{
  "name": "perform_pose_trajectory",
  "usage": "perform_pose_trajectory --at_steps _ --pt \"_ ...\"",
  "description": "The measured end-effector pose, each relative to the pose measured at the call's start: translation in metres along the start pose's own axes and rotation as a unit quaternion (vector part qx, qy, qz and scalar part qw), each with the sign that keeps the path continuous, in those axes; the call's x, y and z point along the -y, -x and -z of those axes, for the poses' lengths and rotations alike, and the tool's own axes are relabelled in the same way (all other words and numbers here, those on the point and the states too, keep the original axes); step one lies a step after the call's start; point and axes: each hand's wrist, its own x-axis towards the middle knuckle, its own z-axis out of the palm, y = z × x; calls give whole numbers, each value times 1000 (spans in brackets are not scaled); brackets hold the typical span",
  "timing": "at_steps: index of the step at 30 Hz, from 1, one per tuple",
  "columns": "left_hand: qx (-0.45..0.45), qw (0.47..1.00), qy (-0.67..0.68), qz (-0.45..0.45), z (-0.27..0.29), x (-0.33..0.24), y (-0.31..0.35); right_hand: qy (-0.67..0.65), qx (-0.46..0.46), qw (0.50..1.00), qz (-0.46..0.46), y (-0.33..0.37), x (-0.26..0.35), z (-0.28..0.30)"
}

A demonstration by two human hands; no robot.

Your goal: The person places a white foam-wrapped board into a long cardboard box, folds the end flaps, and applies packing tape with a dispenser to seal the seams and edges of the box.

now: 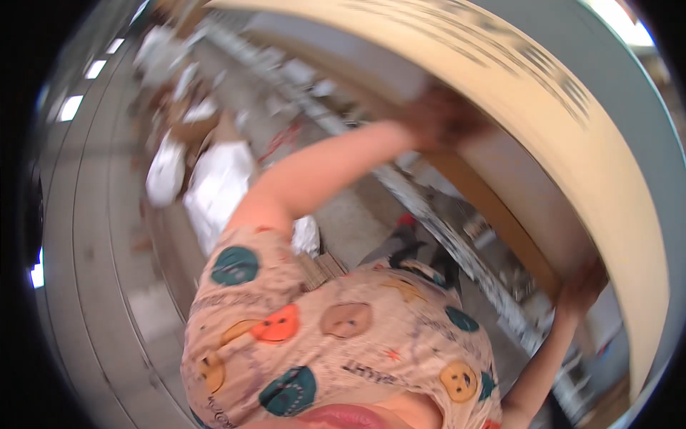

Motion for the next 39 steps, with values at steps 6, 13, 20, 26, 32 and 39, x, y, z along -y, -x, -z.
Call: perform_pose_trajectory --at_steps 6,13,20,26,32,39 --pt "-260 963 -59 -29 -51 -10 32 -32 107 975 193 -74 217 -4" --pt "-263 934 -240 7 42 138 132 17 131 981 141 -80 230 -27" --pt "-77 952 -185 230 110 313 171 90 161 973 143 -82 242 -38" --pt "-8 977 -57 207 62 387 159 15 100 982 162 -82 257 -27" --pt "-205 920 155 295 128 709 351 -41 163 979 117 -84 251 -74" --pt "-151 922 -174 312 121 558 241 -39 142 986 72 -46 255 -49"
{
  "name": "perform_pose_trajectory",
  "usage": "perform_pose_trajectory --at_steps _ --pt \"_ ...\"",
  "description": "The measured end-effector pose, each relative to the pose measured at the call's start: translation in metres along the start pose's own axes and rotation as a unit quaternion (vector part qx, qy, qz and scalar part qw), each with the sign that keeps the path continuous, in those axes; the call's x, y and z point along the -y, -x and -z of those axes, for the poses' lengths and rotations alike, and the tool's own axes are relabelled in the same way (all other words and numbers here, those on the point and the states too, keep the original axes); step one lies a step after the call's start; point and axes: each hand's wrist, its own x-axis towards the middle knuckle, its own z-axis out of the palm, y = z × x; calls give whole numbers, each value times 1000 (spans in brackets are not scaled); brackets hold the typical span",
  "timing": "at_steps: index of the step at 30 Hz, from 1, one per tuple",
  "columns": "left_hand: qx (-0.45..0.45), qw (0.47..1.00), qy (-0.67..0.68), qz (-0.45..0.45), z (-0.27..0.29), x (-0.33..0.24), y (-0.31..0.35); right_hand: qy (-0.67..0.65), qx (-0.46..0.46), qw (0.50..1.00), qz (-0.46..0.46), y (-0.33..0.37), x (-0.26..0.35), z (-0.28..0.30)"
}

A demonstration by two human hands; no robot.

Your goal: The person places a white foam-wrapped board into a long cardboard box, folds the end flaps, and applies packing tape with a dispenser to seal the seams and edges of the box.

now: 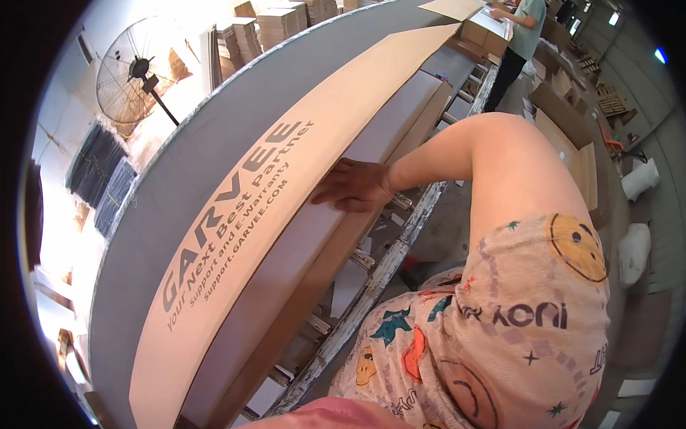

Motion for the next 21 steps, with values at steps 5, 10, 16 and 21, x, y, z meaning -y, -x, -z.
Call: perform_pose_trajectory --at_steps 5,10,16,21 --pt "-82 996 -38 -26 -8 -23 21 37 -62 997 33 -12 -4 -26" --pt "-252 943 61 -208 5 -158 83 45 -103 994 15 -30 10 -31" --pt "-38 814 317 -485 61 -474 257 25 -80 996 -2 -52 20 -30" --pt "-86 862 185 -464 29 -513 266 -32 -172 983 47 -82 12 -41"
